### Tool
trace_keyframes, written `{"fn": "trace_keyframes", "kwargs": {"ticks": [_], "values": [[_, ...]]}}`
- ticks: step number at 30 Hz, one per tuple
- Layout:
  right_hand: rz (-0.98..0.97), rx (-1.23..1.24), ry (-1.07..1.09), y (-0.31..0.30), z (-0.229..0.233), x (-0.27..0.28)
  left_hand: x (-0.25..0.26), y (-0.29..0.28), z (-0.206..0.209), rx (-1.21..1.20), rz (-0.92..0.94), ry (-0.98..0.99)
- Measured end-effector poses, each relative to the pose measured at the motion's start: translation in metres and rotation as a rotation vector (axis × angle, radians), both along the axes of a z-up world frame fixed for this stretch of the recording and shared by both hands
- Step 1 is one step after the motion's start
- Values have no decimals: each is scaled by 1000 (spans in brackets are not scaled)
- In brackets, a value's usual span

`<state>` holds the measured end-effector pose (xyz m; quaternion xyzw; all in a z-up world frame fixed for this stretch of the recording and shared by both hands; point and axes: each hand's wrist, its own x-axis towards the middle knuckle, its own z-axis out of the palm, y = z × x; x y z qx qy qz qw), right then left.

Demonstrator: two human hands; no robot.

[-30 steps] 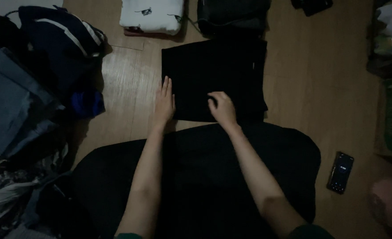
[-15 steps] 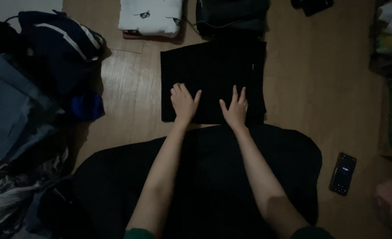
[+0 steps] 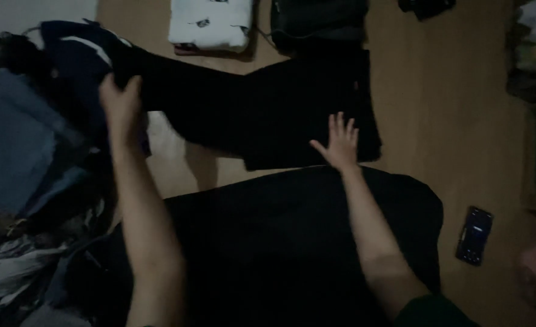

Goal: Folding various items of clothing on the floor.

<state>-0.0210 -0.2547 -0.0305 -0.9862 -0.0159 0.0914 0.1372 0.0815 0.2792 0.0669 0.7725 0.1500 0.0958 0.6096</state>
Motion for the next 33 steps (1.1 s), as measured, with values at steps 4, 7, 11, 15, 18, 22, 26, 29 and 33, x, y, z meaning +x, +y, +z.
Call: {"fn": "trace_keyframes", "kwargs": {"ticks": [4, 7, 11, 15, 18, 22, 26, 29, 33], "values": [[-43, -118, 56, -39, -3, 15, -11, 66, 11, 328, 152, -53], [-72, -147, 131, -64, 6, 24, -14, 96, -11, 319, 233, -56], [-182, -119, 308, -86, 28, 28, -27, 128, -28, 69, 290, 15], [-275, -129, 412, -73, 23, 37, -29, 149, -30, -28, 352, -88], [-323, -180, 328, -29, 22, 32, -33, 150, -22, -34, 430, 37], [62, -166, 82, 85, 31, 11, -40, 152, -3, -7, 410, -59], [310, -169, 237, 180, 40, -18, -38, 151, 7, -12, 419, -310], [332, 53, 210, 185, 39, -18, -33, 91, 47, 48, 379, -92], [-43, 817, 252, 147, 10, 3, -40, -91, 97, 237, 235, 164]]}}
